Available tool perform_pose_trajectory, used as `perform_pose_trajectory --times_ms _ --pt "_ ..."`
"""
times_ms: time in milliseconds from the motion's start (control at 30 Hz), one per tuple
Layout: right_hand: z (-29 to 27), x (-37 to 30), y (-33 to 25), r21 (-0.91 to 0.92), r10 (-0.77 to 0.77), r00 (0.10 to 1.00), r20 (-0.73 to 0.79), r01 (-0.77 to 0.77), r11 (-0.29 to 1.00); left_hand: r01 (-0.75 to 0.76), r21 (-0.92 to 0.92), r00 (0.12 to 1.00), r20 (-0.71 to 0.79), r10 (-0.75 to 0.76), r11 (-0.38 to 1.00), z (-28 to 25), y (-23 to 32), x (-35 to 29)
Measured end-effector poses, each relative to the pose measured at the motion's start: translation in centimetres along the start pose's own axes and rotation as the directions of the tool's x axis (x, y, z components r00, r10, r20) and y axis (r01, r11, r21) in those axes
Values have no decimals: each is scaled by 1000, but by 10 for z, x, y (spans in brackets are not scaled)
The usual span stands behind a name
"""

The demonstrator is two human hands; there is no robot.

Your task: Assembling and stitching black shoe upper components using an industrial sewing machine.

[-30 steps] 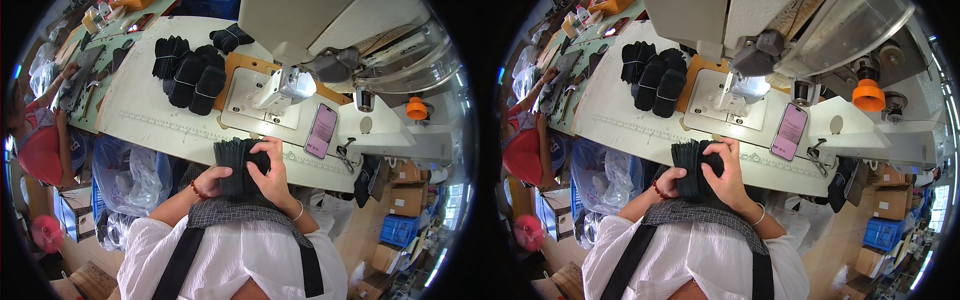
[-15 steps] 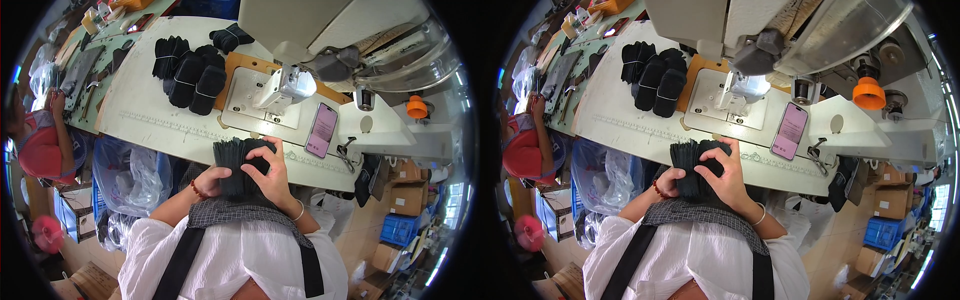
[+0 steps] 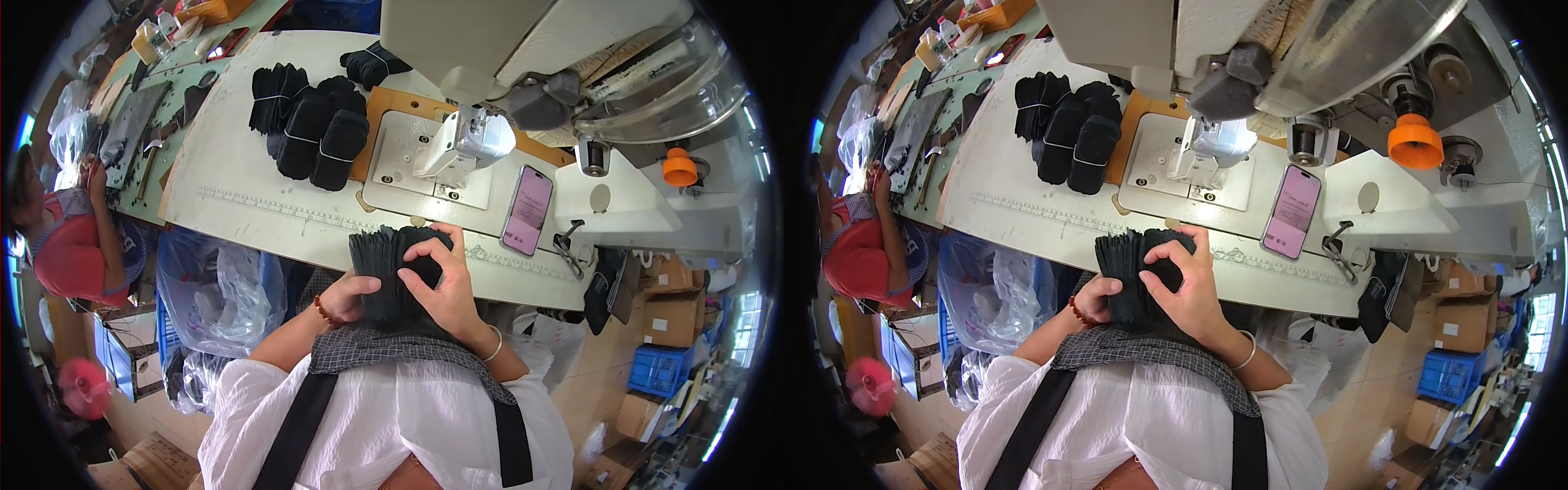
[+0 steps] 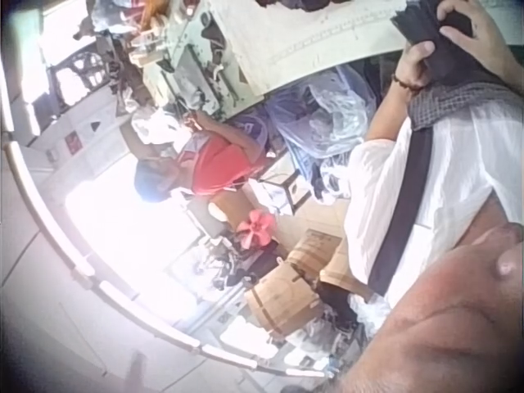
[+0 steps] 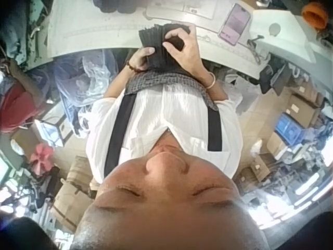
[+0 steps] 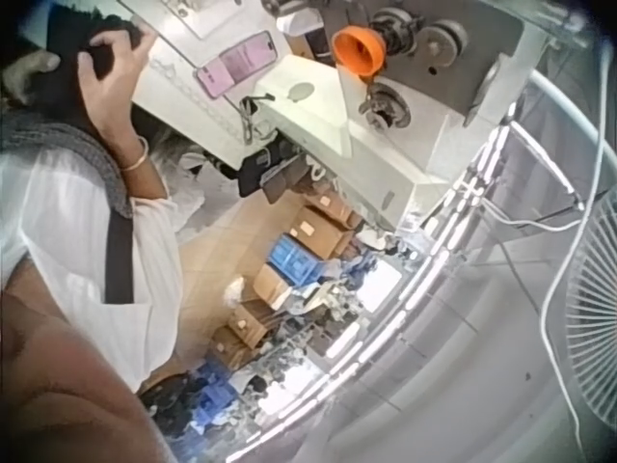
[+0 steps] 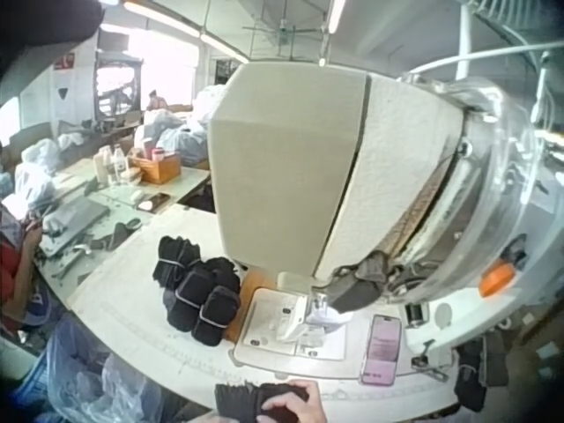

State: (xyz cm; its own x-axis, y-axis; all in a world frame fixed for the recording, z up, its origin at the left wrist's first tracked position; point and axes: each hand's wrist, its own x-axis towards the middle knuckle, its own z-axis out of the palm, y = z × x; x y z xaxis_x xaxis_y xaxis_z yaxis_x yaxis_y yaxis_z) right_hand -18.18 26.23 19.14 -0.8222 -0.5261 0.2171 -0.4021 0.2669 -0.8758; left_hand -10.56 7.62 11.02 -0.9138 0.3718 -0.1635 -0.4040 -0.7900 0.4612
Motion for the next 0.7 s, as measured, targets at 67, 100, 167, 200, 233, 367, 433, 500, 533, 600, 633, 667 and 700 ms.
perform_pose_trajectory --times_ms 67,100,167,200,233,367,433,500,533,600,633,667,700 --pt "0 1 -6 42 26 999 -37 -24 999 -5 -14 1000 -16 4 1000 -2 -2 0" --pt "1 2 -10 44 27 999 -40 -25 999 -12 -29 999 -32 11 1000 -2 -3 0" --pt "3 3 -15 26 -38 991 -125 42 999 2 -46 999 -40 -4 999 -2 -5 0" --pt "3 3 -14 29 -37 991 -129 41 999 12 -68 999 -46 -16 998 -2 -5 0" --pt "2 3 -11 -49 -88 991 -98 84 995 16 -65 999 -45 -19 998 -5 -4 0" --pt "2 2 -8 -118 -126 990 -71 117 986 33 -53 998 54 -30 998 -7 -1 0" --pt "2 2 -8 -115 -119 990 -80 110 987 39 -38 998 45 -38 999 -5 -1 1" --pt "3 2 -7 -121 -96 993 -69 87 989 -23 -44 1000 -4 23 999 -5 -5 3" --pt "3 2 -7 -122 -95 993 -70 86 989 -21 -44 1000 -4 21 999 -5 -5 3" --pt "2 2 -8 -110 -80 994 -70 72 991 -14 -43 1000 -2 14 999 -4 -4 3" --pt "2 2 -8 -110 -81 994 -68 73 991 -16 -43 1000 -3 16 999 -4 -4 3" --pt "2 2 -9 -113 -83 995 -64 75 991 -20 -45 1000 -4 20 999 -3 -4 2" --pt "2 2 -9 -117 -85 995 -60 77 990 -24 -47 1000 -4 23 999 -3 -4 1"
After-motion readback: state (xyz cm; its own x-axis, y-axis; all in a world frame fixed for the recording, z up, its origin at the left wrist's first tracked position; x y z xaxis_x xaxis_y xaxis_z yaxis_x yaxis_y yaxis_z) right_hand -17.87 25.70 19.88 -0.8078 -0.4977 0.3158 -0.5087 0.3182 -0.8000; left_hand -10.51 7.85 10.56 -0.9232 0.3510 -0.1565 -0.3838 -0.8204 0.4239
